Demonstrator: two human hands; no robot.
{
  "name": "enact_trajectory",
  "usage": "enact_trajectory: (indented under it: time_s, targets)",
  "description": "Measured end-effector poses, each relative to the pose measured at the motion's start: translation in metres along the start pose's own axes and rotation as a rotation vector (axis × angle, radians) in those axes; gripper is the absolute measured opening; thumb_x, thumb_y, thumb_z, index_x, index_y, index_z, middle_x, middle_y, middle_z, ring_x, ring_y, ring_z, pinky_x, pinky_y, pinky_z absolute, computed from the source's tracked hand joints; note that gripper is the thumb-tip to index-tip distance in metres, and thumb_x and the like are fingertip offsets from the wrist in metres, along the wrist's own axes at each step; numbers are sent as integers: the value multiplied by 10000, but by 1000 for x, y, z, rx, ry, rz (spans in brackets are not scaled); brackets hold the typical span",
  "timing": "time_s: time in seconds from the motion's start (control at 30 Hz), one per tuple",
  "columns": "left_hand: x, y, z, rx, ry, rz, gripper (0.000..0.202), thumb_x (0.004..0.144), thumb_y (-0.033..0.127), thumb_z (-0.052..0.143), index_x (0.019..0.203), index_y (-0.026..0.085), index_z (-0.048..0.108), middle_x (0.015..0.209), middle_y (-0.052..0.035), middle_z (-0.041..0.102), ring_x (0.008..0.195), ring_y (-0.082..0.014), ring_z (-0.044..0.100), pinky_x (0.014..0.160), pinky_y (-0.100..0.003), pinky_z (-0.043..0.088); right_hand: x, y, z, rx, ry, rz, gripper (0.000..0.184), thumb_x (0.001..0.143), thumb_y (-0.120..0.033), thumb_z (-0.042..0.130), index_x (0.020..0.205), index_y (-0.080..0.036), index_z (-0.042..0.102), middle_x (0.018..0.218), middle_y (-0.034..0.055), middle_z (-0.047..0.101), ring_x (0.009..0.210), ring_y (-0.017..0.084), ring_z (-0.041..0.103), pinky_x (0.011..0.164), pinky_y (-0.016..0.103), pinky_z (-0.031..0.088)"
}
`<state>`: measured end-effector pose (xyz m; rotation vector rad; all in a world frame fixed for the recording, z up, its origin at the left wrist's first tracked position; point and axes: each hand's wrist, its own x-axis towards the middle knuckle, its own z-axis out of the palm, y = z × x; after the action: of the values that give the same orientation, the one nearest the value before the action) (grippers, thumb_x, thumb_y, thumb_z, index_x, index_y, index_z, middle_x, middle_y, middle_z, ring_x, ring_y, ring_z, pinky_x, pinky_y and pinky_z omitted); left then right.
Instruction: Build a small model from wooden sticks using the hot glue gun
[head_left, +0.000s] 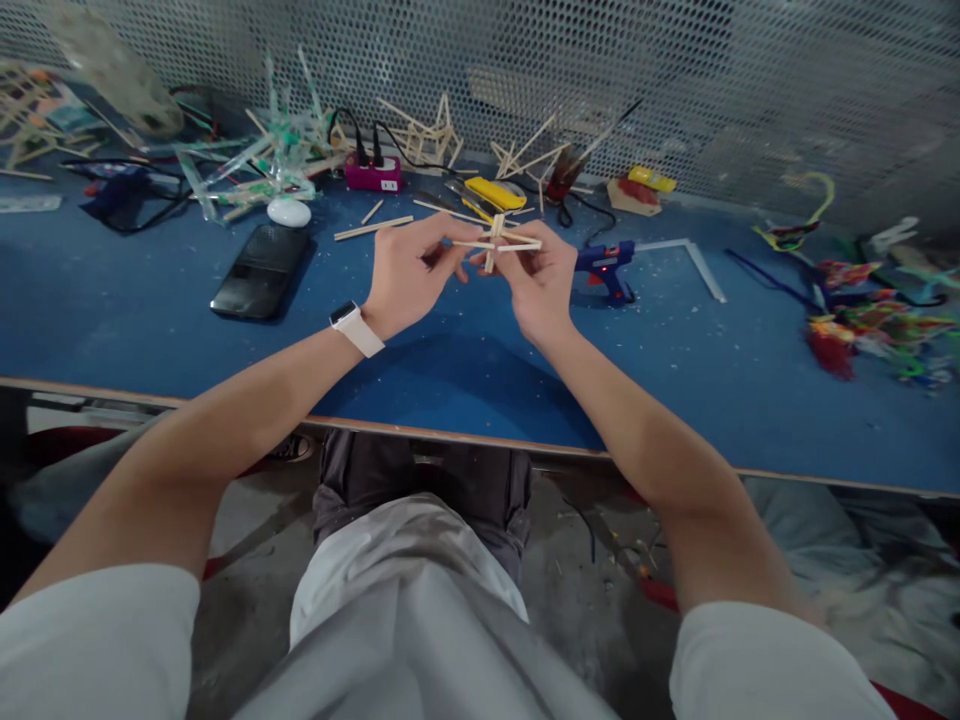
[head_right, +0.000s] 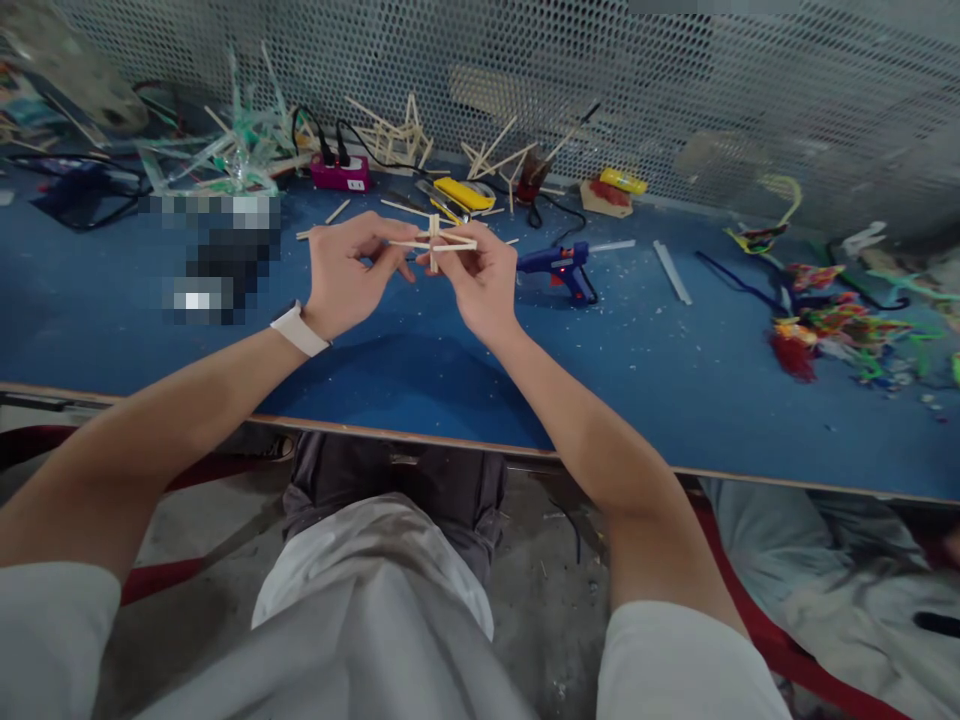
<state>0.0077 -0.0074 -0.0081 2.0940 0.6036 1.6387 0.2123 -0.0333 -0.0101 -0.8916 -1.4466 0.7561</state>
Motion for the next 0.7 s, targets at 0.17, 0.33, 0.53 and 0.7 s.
enact_trajectory:
  time_s: [0.17, 0.33, 0.53, 0.7]
  targets:
    - [0, -1, -1, 11, -9, 7, 294, 1186, 524, 716, 1239, 293, 890, 1012, -62, 871, 781, -184, 882, 772, -294, 746, 1, 2, 0, 16, -3, -32, 678, 845, -978, 835, 1044, -333, 772, 1063, 31, 879, 1304, 362, 885, 1093, 630, 767]
    - [1, -2, -2, 13, -22, 27, 363, 1197, 575, 692, 1235, 267, 879, 1005, -62, 857, 769, -176, 876, 769, -276, 732, 1, 4, -1, 18, -23, -63, 693, 863, -978, 818, 1067, -316, 780, 1068, 36, 879, 1318, 361, 880, 1079, 615, 775]
    - [-1, -7, -2, 21, -21, 6, 338, 1186, 543, 721, 1230, 256, 895, 1020, -70, 859, 756, -161, 857, 772, -290, 727, 1, 4, -2, 22, -25, -64, 710, 855, -986, 815, 1049, -304, 774, 1022, 33, 864, 1286, 361, 887, 1042, 608, 785]
    - [0, -4, -2, 19, -8, 9, 254, 1165, 471, 761, 1187, 260, 900, 991, -57, 858, 724, -153, 843, 704, -269, 697, 1, 3, -1, 31, -23, -67, 680, 878, -962, 821, 1060, -309, 772, 1026, 33, 847, 1268, 357, 885, 1006, 598, 785]
